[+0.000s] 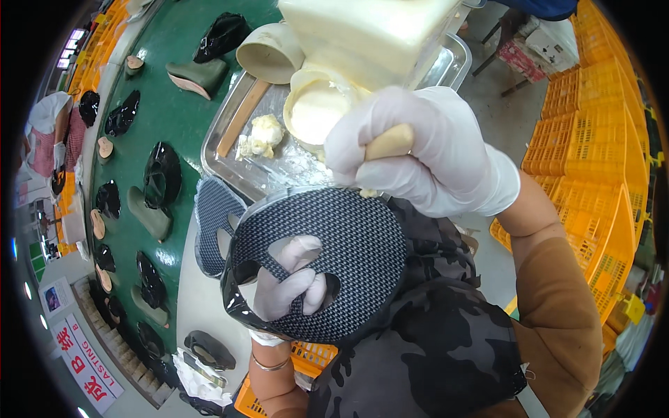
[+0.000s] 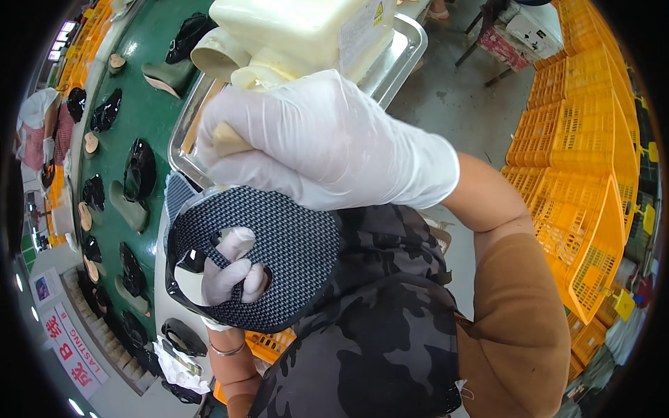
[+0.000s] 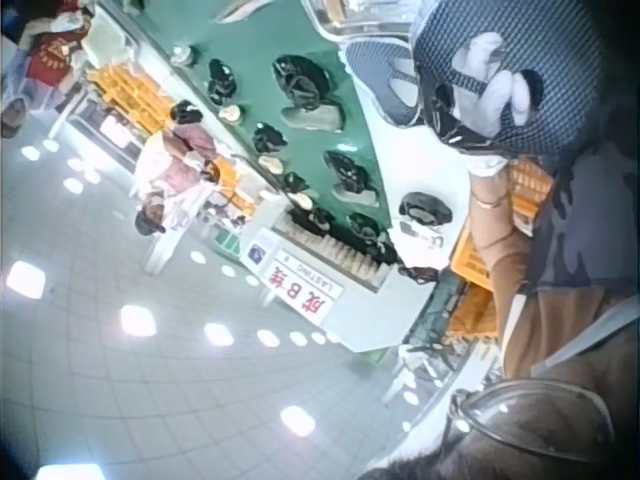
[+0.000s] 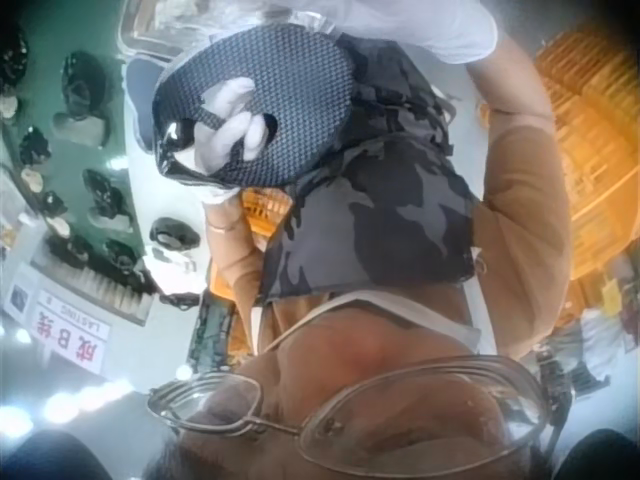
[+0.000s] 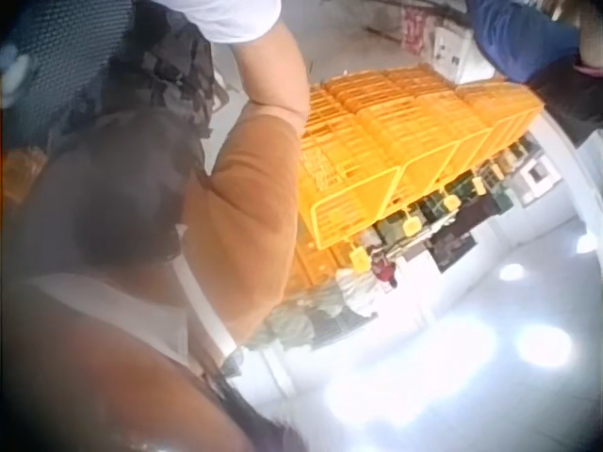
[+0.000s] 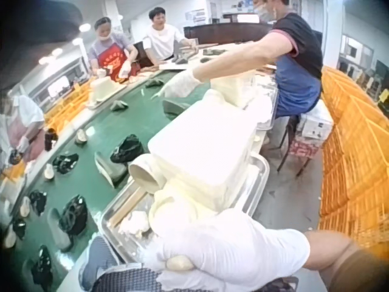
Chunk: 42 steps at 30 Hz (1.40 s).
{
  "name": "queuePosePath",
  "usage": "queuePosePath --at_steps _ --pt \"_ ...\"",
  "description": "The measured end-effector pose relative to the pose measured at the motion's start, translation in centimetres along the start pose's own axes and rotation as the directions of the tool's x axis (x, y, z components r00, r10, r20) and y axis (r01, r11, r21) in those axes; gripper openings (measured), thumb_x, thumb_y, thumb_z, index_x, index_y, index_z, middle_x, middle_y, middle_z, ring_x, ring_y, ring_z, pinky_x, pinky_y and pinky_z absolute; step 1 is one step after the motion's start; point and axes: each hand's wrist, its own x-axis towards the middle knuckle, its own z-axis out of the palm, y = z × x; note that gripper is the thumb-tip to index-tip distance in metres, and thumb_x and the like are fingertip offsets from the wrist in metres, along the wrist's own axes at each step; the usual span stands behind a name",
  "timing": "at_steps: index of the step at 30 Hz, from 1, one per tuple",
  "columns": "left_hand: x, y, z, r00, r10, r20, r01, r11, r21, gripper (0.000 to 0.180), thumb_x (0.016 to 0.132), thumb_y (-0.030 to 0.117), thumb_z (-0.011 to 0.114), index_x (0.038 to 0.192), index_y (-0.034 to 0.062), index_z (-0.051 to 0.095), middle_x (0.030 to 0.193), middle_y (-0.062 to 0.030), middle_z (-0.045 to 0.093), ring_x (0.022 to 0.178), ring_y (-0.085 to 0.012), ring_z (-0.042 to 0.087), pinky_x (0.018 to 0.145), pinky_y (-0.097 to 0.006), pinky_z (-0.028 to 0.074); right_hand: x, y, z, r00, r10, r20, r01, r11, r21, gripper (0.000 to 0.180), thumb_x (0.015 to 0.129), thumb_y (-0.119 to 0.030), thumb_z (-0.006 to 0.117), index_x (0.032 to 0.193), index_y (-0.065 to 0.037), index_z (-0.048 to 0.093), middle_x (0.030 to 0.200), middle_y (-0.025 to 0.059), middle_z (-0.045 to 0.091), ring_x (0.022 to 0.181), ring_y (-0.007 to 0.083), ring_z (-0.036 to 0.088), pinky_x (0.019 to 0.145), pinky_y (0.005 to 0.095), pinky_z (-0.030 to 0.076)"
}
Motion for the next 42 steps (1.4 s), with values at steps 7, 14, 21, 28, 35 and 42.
queuePosePath --at_steps 7,14,21,28,35,42 --pt "-1.4 -1.5 -0.2 0.941 0.329 -0.082 -0.300 0.921 0.250 0.042 0.087 0.001 0.036 0.128 0.0032 0.036 0.059 -0.0077 0.046 0.041 -0.0097 0.034 0.046 -0.022 0.033 -0.4 0.3 1.3 0.986 0.051 -0.159 -0.037 0.995 0.089 0.022 0.092 -0.021 0.051 0.096 0.000 0.049 0.084 0.0087 0.062 0.073 0.0147 0.061 0.066 0.0246 0.049" --pt "-1.9 -3.5 -1.5 0.904 0.409 -0.125 -0.395 0.911 0.121 0.041 0.088 0.003 0.042 0.128 0.0066 0.035 0.069 -0.0137 0.056 0.049 -0.0115 0.042 0.047 -0.021 0.035 -1.6 0.2 0.7 0.979 0.086 -0.186 -0.045 0.976 0.213 0.024 0.094 -0.020 0.045 0.101 0.003 0.047 0.085 0.0095 0.060 0.072 0.0120 0.059 0.066 0.0235 0.048" --pt "-2.0 -4.2 -0.4 0.787 0.573 -0.227 -0.544 0.819 0.180 0.044 0.092 0.010 0.042 0.134 0.0121 0.027 0.082 -0.0154 0.058 0.055 -0.0140 0.046 0.050 -0.024 0.040 -0.1 0.5 2.2 0.931 0.032 -0.362 0.050 0.975 0.216 0.015 0.093 -0.014 0.048 0.099 0.001 0.049 0.081 0.0067 0.060 0.067 0.0093 0.058 0.057 0.0194 0.046" --pt "-1.4 -5.5 0.1 0.745 0.614 -0.261 -0.596 0.788 0.153 0.045 0.091 0.007 0.042 0.134 0.0162 0.031 0.101 -0.0155 0.061 0.065 -0.0173 0.051 0.062 -0.027 0.042 -3.4 -0.2 1.7 0.943 0.235 -0.237 -0.170 0.949 0.265 0.026 0.096 -0.022 0.040 0.103 0.002 0.045 0.087 0.0116 0.061 0.072 0.0105 0.059 0.061 0.0202 0.048" --pt "-1.4 -5.9 1.2 0.782 0.580 -0.225 -0.614 0.779 -0.127 0.048 0.084 -0.004 0.044 0.128 0.0145 0.038 0.119 -0.0119 0.052 0.086 -0.0309 0.057 0.078 -0.040 0.047 -1.0 -0.5 2.1 0.936 0.090 -0.339 0.010 0.960 0.281 0.014 0.093 -0.013 0.049 0.099 0.000 0.048 0.079 0.0047 0.059 0.070 0.0099 0.056 0.065 0.0222 0.046" --pt "-0.1 -6.0 1.2 0.638 0.636 -0.435 -0.690 0.723 0.045 0.038 0.085 -0.007 0.043 0.118 0.0115 0.043 0.103 -0.0002 0.054 0.091 -0.0285 0.058 0.081 -0.044 0.046 -3.1 -1.3 2.2 0.946 0.188 -0.265 -0.106 0.949 0.297 0.026 0.093 -0.023 0.047 0.100 0.001 0.046 0.084 0.0096 0.061 0.066 0.0084 0.055 0.060 0.0197 0.045"
